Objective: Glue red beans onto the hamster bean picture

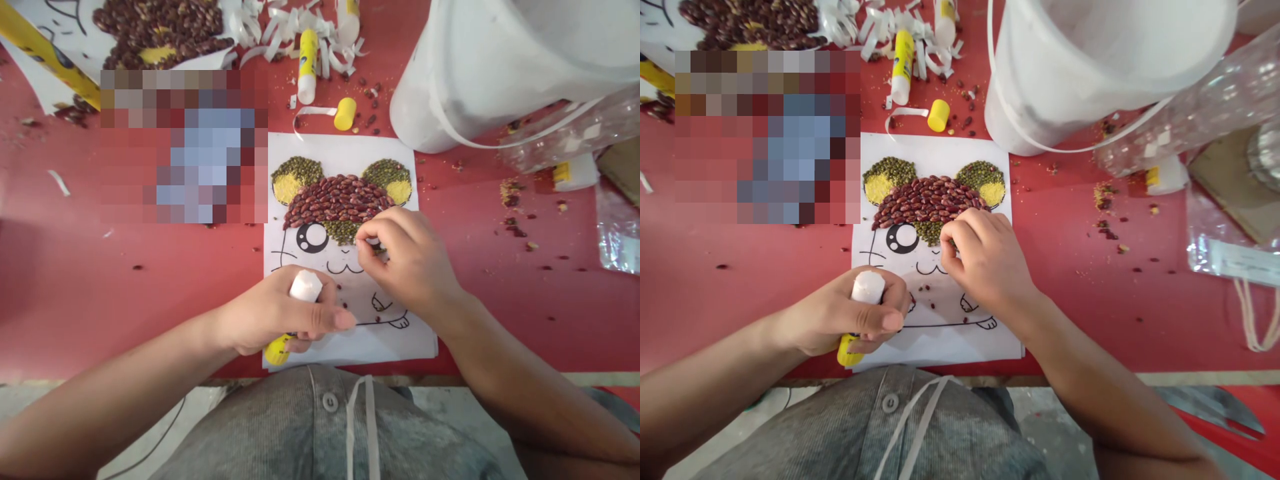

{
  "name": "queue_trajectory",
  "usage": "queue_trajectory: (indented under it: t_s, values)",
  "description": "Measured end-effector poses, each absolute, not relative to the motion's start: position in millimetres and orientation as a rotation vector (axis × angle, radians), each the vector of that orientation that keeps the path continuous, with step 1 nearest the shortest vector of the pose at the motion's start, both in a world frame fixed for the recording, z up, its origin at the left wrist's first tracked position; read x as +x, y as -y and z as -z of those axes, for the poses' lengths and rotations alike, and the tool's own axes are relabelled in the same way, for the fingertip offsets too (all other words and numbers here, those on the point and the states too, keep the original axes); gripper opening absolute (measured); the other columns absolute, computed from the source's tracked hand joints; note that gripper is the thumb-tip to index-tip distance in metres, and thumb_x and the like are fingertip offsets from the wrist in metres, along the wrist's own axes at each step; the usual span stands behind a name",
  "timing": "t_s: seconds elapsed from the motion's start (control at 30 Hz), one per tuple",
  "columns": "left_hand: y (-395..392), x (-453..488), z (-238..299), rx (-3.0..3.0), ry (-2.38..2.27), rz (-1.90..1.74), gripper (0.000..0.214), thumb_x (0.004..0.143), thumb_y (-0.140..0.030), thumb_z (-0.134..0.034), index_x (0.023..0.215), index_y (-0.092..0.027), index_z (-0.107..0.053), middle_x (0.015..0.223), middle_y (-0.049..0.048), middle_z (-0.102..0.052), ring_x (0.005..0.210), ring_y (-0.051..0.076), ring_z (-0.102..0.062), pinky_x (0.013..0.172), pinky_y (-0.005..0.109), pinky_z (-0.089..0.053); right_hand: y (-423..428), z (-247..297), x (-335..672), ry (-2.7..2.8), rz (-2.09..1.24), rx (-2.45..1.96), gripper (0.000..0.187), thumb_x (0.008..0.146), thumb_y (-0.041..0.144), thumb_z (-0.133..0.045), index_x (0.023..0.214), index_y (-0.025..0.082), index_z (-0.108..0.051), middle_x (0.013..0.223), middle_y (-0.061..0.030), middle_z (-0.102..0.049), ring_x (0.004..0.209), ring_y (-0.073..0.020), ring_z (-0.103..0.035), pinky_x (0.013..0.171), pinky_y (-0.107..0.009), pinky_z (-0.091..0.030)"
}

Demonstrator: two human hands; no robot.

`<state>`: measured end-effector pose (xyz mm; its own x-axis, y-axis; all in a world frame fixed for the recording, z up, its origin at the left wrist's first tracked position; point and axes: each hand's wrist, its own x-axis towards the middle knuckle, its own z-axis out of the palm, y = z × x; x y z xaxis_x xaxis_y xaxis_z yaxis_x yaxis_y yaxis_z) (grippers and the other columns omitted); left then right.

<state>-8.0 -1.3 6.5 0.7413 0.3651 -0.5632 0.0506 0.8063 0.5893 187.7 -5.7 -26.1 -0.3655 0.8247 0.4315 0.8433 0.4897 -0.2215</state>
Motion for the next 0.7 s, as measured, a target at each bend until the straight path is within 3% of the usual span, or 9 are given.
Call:
queue_trajectory:
  t_s: [0.33,0.7]
  values:
    - [2.3,-8.7,-7.2,0.609,-0.725,-0.184,0.037,0.061,-0.024,-0.078,0.048,-0.015,-0.045,0.041,-0.0059,-0.042,0.035,0.003,-0.036,0.031,0.014,-0.027,2.7,34.7,180.7,2.291,0.14,-1.375,0.012,0.081,0.013,-0.051,0.071,0.02,-0.053,0.07,-0.0037,-0.059,0.071,-0.0184,-0.056,0.067,-0.033,-0.043]
    - [1.4,-9.0,-6.6,0.613,-0.729,-0.181,0.038,0.061,-0.026,-0.078,0.047,-0.015,-0.045,0.041,-0.0057,-0.042,0.036,0.003,-0.035,0.032,0.015,-0.027,2.9,26.1,190.6,2.115,-0.366,-1.398,0.008,0.077,0.013,-0.053,0.081,0.021,-0.053,0.08,-0.0037,-0.057,0.081,-0.0196,-0.055,0.074,-0.036,-0.045]
